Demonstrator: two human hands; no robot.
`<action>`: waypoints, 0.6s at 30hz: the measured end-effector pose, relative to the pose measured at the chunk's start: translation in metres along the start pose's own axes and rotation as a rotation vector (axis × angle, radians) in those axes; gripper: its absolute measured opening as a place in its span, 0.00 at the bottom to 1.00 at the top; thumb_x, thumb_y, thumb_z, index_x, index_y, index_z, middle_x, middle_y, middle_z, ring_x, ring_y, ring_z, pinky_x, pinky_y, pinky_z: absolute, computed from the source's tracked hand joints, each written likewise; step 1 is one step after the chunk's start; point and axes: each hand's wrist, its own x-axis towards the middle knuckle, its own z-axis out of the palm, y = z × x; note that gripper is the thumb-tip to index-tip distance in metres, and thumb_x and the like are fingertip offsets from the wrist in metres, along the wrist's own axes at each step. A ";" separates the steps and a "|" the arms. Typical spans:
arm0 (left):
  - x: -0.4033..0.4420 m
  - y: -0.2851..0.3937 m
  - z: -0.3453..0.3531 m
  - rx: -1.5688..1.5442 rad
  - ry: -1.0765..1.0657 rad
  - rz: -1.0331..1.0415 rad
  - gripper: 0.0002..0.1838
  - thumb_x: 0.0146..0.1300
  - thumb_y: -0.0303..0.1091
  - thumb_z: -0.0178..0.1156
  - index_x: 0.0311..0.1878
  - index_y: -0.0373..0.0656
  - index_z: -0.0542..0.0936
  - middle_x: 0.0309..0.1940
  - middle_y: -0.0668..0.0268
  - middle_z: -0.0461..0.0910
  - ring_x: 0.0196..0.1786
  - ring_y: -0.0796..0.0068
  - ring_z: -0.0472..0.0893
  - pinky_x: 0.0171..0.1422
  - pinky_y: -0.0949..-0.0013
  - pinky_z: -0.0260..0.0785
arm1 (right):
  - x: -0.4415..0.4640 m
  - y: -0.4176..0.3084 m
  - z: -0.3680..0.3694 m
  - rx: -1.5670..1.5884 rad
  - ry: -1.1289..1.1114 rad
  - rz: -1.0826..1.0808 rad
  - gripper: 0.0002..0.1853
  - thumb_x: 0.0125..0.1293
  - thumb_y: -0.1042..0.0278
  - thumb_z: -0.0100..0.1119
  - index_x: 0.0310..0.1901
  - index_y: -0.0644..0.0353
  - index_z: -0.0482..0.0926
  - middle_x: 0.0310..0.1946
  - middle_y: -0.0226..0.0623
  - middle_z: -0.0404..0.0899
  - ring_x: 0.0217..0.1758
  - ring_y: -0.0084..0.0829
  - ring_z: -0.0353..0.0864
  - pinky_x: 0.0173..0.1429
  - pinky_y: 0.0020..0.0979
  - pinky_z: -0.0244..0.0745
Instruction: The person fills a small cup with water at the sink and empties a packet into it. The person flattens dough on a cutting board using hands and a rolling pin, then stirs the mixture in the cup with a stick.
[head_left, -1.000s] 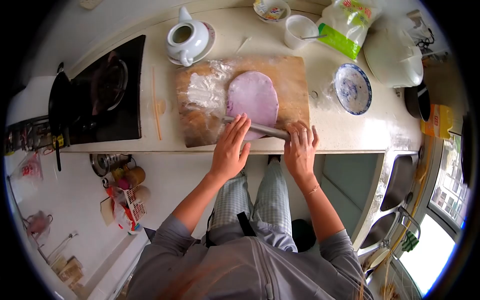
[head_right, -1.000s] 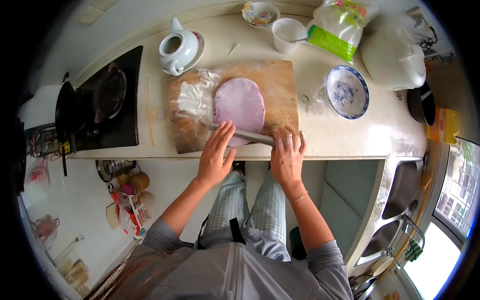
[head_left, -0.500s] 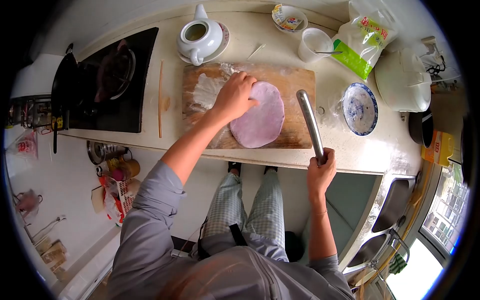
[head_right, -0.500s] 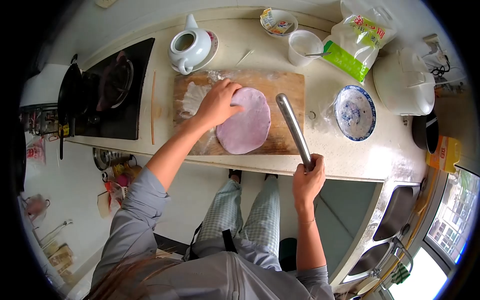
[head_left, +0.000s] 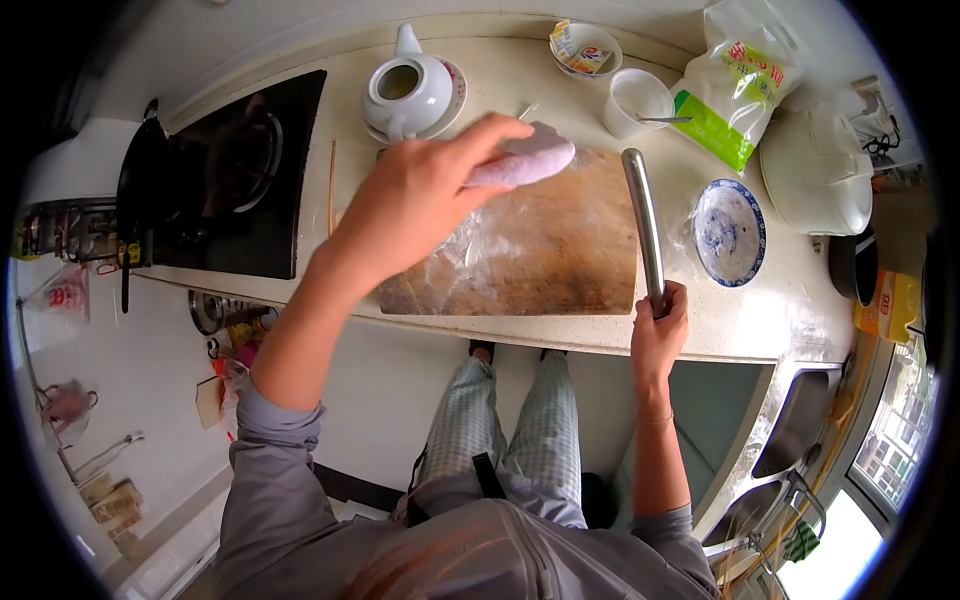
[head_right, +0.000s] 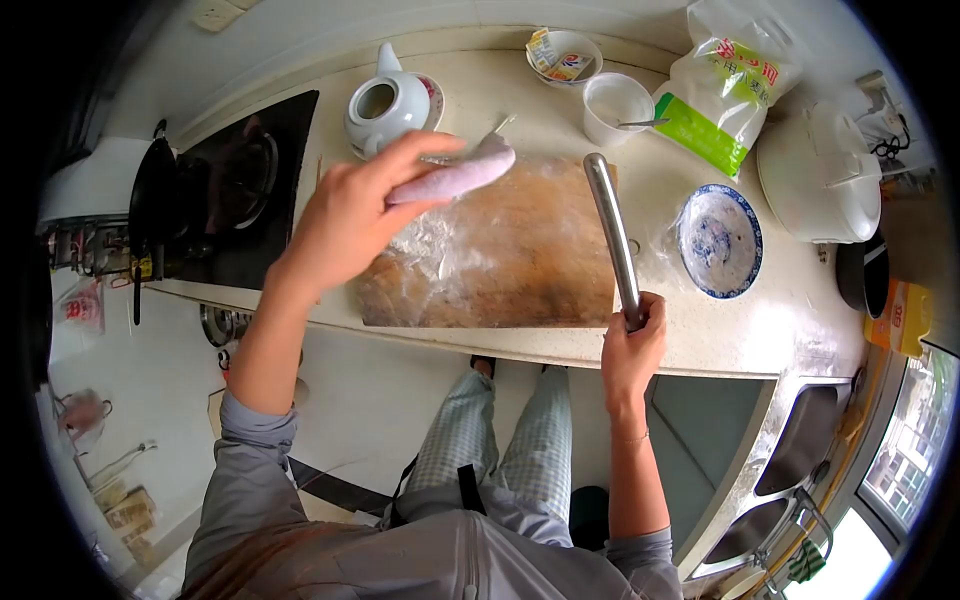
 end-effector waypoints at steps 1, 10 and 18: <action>-0.003 -0.009 0.010 0.038 0.014 0.041 0.21 0.61 0.21 0.66 0.59 0.42 0.80 0.48 0.53 0.87 0.46 0.64 0.90 0.46 0.65 0.84 | 0.003 -0.002 0.003 -0.025 0.023 -0.032 0.10 0.61 0.78 0.57 0.45 0.65 0.75 0.31 0.41 0.74 0.32 0.37 0.73 0.42 0.38 0.72; -0.107 -0.069 0.157 0.240 0.115 0.179 0.20 0.56 0.19 0.60 0.55 0.34 0.83 0.62 0.53 0.80 0.71 0.52 0.74 0.76 0.48 0.66 | 0.025 -0.007 0.035 -0.253 -0.015 -0.286 0.16 0.60 0.80 0.56 0.51 0.60 0.76 0.45 0.45 0.76 0.51 0.50 0.74 0.64 0.49 0.64; -0.035 -0.053 0.176 0.172 0.401 -0.189 0.29 0.72 0.36 0.54 0.71 0.29 0.68 0.74 0.41 0.64 0.79 0.46 0.61 0.82 0.46 0.53 | 0.023 -0.010 0.045 -0.268 0.072 -0.391 0.18 0.56 0.81 0.55 0.51 0.64 0.77 0.45 0.49 0.76 0.51 0.54 0.74 0.59 0.49 0.68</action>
